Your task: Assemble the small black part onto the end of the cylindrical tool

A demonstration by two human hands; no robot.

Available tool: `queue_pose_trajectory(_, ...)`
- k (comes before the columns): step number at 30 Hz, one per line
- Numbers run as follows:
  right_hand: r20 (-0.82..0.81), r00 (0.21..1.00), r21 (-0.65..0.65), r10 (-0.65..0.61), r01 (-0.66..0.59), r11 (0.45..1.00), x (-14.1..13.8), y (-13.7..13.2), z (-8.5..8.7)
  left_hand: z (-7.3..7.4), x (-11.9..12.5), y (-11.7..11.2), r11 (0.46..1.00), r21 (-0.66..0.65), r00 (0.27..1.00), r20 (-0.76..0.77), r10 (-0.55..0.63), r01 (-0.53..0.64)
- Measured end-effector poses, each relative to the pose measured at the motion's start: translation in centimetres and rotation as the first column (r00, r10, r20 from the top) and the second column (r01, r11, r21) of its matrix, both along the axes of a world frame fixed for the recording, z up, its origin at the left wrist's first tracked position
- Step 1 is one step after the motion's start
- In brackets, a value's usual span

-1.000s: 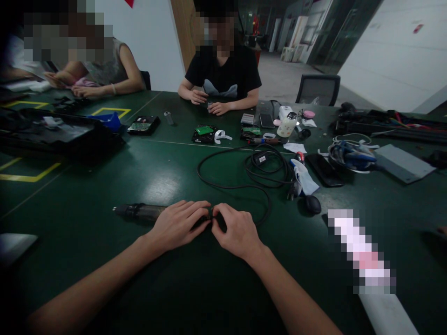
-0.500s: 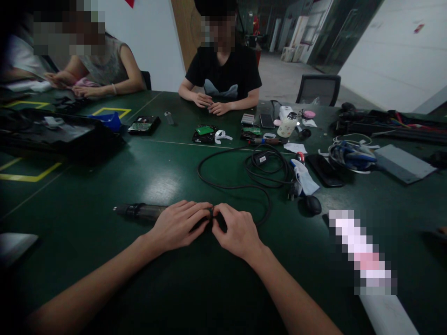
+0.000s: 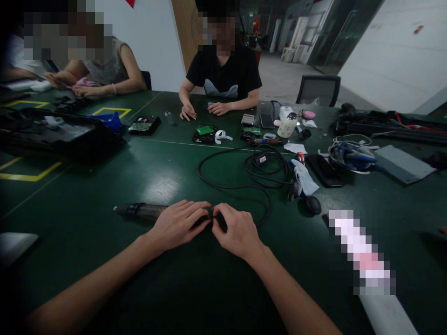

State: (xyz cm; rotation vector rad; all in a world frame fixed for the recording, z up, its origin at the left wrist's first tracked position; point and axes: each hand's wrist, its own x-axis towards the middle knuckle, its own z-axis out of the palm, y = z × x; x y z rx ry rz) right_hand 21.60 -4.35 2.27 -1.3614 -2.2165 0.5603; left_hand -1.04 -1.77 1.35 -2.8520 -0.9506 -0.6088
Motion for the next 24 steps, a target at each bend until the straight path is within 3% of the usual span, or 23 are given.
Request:
queue_pose_trajectory(4, 0.013, 1.000, -0.001, -0.002, 0.002, 1.000, 0.02, 0.00, 0.07, 0.25, -0.07, -0.01, 0.999, -0.030, 0.999, -0.005, -0.042, 0.042)
queue_pose_trajectory(15, -0.005, 1.000, 0.009, -0.004, 0.004, 1.000, -0.04, 0.03, -0.14, -0.29, 0.10, 0.07, 1.000, 0.008, 1.000, -0.018, 0.016, -0.016)
queue_pose_trajectory(24, -0.014, 1.000, -0.011, 0.014, -0.014, 1.000, 0.00, 0.04, 0.07, 0.00, 0.03, 0.03, 1.000, -0.020, 1.000, -0.017, -0.017, 0.017)
